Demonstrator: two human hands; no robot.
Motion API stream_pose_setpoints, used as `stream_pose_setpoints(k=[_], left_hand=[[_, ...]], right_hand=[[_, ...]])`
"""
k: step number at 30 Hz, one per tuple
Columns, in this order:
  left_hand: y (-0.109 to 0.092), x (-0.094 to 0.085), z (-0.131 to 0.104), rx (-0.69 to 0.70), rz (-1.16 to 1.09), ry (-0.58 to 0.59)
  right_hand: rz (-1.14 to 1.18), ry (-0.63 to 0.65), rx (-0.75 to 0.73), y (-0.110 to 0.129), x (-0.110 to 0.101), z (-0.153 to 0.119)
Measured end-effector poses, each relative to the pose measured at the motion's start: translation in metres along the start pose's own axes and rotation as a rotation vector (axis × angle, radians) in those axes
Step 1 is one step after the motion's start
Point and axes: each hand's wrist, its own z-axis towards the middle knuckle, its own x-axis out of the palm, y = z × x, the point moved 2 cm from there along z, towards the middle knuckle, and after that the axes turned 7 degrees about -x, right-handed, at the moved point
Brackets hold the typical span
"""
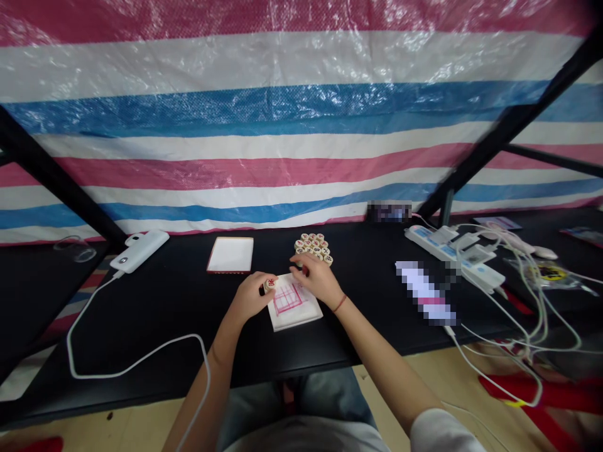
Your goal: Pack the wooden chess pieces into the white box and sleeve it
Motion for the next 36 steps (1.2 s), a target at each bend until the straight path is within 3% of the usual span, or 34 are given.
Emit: stream_pose_setpoints(k=[3,8,15,29,32,36], left_hand=[[-0.001,-0.001,0.000,-0.003,0.005,-0.002],[-0.001,-0.005,0.000,0.002,-0.004,0.028],[-0.001,-0.007,0.001,0.013,-0.014,0.070],[-0.002,-0.005,0.001,0.007,0.021,0.089],[-0.003,-0.005,0.001,0.016,0.034,0.085],[-0.005,-0.007,-0.001,0.016,0.003,0.082]], right_hand=[[-0.169,-0.073,0.187,-0.025,-0.010,0.019],[-0.369,0.192,0.414,-0.059,-0.013,0.067],[-0.374,0.383,0.543,-0.084,0.004,0.103],[-0.317,0.509,0.582,-0.097,0.003,0.120],[-0.295,0.482,0.574,-0.097,0.002,0.122],[-0.257,0.353,0.522,-0.084,-0.008,0.120]])
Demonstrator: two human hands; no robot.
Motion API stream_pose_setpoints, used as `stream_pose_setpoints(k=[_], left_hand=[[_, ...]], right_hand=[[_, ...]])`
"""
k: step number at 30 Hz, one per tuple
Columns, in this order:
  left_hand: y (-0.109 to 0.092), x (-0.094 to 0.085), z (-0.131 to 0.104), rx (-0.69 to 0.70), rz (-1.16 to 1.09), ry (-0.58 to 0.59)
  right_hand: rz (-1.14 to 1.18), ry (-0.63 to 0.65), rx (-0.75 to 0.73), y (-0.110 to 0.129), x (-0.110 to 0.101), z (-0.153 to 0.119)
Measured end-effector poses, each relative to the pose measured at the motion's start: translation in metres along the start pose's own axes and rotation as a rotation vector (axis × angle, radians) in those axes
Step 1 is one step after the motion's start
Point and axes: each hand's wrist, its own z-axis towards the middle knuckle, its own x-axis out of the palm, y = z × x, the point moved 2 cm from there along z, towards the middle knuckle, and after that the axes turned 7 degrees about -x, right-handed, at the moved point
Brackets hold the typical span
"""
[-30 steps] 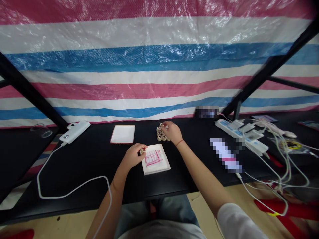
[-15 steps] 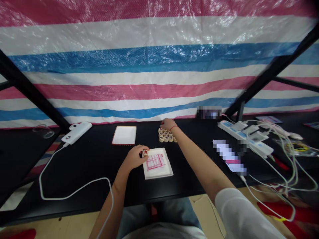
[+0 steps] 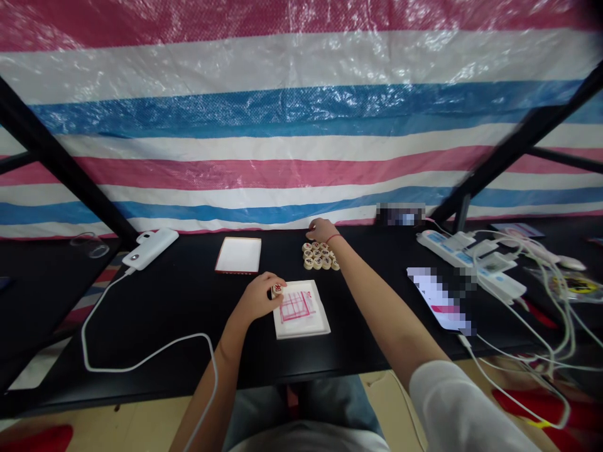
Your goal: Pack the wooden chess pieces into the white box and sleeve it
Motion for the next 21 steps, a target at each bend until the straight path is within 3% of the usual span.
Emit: stream_pose_setpoints(k=[3,5,7,11,15,21], left_hand=[[0.000,0.000,-0.002,-0.011,-0.061,0.001],[0.001,0.001,-0.002,-0.005,-0.078,-0.011],[0.002,0.004,-0.001,0.018,-0.072,-0.024],[0.004,0.008,-0.002,0.071,-0.015,-0.053],[0.004,0.009,-0.003,0.081,0.026,-0.078],[-0.004,0.011,0.003,0.013,0.149,-0.053]], right_hand=[[0.079,-0.074,-0.084,0.012,-0.004,-0.029],[0.229,-0.100,-0.222,0.022,0.001,-0.059],[0.359,-0.077,-0.391,0.032,0.012,-0.094],[0.291,-0.028,-0.597,0.045,0.042,-0.145],[0.266,-0.050,-0.670,0.047,0.061,-0.158],[0.371,-0.228,-0.660,0.034,0.060,-0.159]])
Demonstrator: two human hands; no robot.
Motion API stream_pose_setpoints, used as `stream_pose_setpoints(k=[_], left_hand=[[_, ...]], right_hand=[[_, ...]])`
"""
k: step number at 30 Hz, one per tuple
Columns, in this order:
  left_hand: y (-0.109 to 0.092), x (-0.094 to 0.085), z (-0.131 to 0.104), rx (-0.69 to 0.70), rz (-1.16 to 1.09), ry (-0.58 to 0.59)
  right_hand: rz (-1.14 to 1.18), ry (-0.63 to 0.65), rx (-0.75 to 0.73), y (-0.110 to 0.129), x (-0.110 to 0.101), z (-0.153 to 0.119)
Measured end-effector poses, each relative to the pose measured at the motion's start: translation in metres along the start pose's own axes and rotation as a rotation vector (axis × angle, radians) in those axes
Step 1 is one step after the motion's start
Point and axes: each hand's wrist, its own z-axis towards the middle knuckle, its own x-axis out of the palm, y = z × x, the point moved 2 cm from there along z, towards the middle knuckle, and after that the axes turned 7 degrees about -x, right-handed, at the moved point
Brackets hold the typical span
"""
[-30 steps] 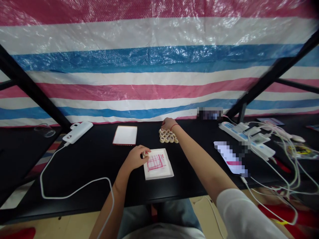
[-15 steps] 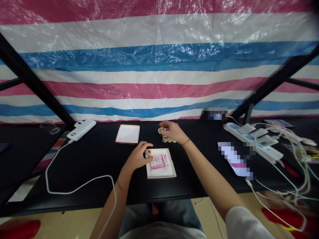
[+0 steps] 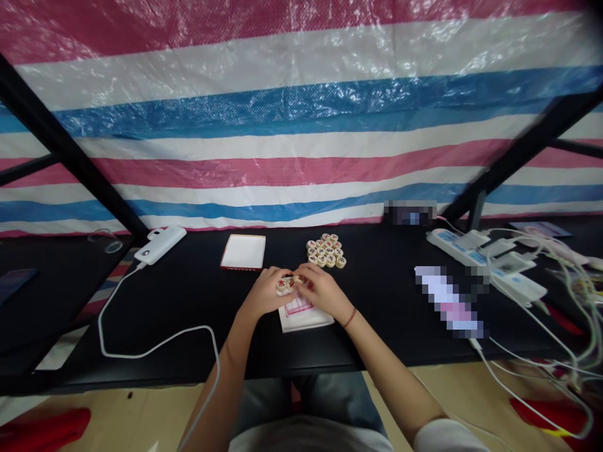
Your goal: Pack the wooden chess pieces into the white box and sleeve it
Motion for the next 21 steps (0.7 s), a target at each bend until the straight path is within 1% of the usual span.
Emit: stream_pose_setpoints(k=[2,4,10,14,16,18,19,21], left_hand=[[-0.002,0.002,0.003,-0.034,0.078,0.022],[-0.002,0.004,0.005,-0.062,0.106,0.038],[0.002,0.001,0.001,-0.039,-0.029,0.036],[0.001,0.001,0.000,-0.060,0.008,0.063],[-0.002,0.001,0.002,-0.098,0.036,0.083],[-0.006,0.001,0.006,-0.144,0.066,0.103],[-0.008,0.001,0.008,-0.163,0.080,0.113],[-0.012,0.001,0.011,-0.191,0.101,0.136]], right_hand=[[-0.013,-0.044,0.014,-0.002,-0.003,-0.004],[-0.004,-0.034,0.009,-0.003,-0.003,-0.007],[0.035,0.006,-0.045,-0.003,0.007,-0.009],[0.021,-0.009,-0.052,-0.003,0.010,-0.011],[0.028,-0.043,-0.054,-0.004,0.006,-0.011],[0.020,-0.104,-0.042,-0.008,-0.003,-0.007],[0.001,-0.137,-0.021,-0.012,-0.009,-0.004],[-0.078,-0.201,0.067,-0.028,-0.023,0.007]])
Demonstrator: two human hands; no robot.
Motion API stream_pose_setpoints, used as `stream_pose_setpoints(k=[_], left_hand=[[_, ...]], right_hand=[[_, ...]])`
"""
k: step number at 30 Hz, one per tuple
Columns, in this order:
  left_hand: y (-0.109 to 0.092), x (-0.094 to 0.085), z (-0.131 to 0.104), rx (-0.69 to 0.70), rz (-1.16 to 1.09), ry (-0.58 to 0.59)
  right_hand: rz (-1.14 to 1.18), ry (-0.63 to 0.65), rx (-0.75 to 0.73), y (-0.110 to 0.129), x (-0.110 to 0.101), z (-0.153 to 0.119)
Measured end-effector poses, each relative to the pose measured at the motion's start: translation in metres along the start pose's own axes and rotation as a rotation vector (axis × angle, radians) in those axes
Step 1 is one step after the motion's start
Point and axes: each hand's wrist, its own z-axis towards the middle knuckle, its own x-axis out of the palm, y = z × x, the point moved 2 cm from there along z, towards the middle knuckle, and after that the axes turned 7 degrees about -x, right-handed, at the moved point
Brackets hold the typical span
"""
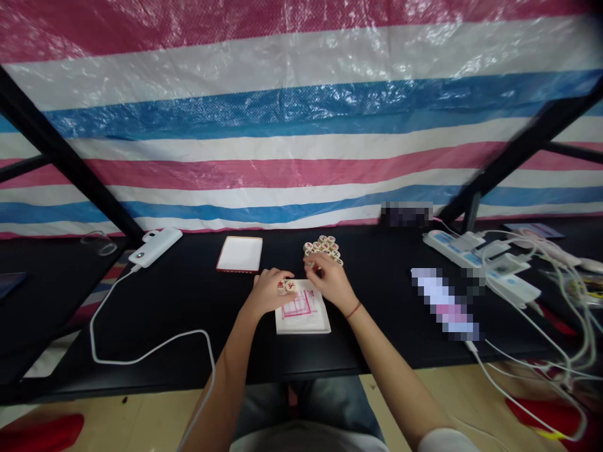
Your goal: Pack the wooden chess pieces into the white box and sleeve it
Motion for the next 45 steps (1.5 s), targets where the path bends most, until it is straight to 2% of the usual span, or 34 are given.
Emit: stream_pose_setpoints(k=[2,3,5,6,11,14,18,21,24,29,31,35,38,42,45], left_hand=[[-0.003,0.000,0.002,-0.017,0.007,0.018],[-0.004,0.000,0.002,-0.025,0.008,0.022],[-0.004,0.001,0.003,-0.038,0.011,0.023],[-0.003,0.001,0.003,-0.040,0.013,0.019],[-0.001,0.003,0.004,-0.039,0.023,0.005],[-0.001,0.003,0.004,-0.028,0.019,0.001],[0.001,0.004,0.005,-0.015,0.006,-0.021],[0.002,0.005,0.005,-0.003,-0.008,-0.023],[0.003,0.005,0.006,-0.009,-0.010,-0.013],[0.004,0.004,0.004,0.004,-0.022,-0.018],[0.004,0.004,0.002,0.031,-0.049,-0.077],[0.000,0.007,-0.001,0.155,-0.155,-0.237],[-0.004,0.010,-0.003,0.216,-0.235,-0.300],[-0.009,0.007,-0.005,0.211,-0.237,-0.381],[-0.015,0.003,-0.007,0.214,-0.207,-0.398]], right_hand=[[-0.158,-0.039,0.138,-0.021,-0.010,0.020],[-0.251,-0.012,0.218,-0.033,-0.014,0.032],[-0.408,0.139,0.392,-0.057,-0.017,0.054],[-0.433,0.175,0.438,-0.067,-0.018,0.065],[-0.444,0.351,0.572,-0.103,-0.014,0.099],[-0.426,0.413,0.608,-0.112,-0.010,0.104],[-0.377,0.429,0.589,-0.116,-0.008,0.107],[-0.337,0.390,0.548,-0.113,-0.011,0.110],[-0.301,0.279,0.479,-0.102,-0.019,0.109],[-0.184,0.124,0.353,-0.052,-0.022,0.082],[0.065,0.060,0.291,-0.028,-0.015,0.062],[0.431,0.053,0.241,0.003,0.007,0.024],[0.585,0.058,0.273,0.009,0.019,0.011],[0.737,0.057,0.334,0.003,0.018,0.007],[0.797,-0.101,0.376,-0.009,0.009,0.003]])
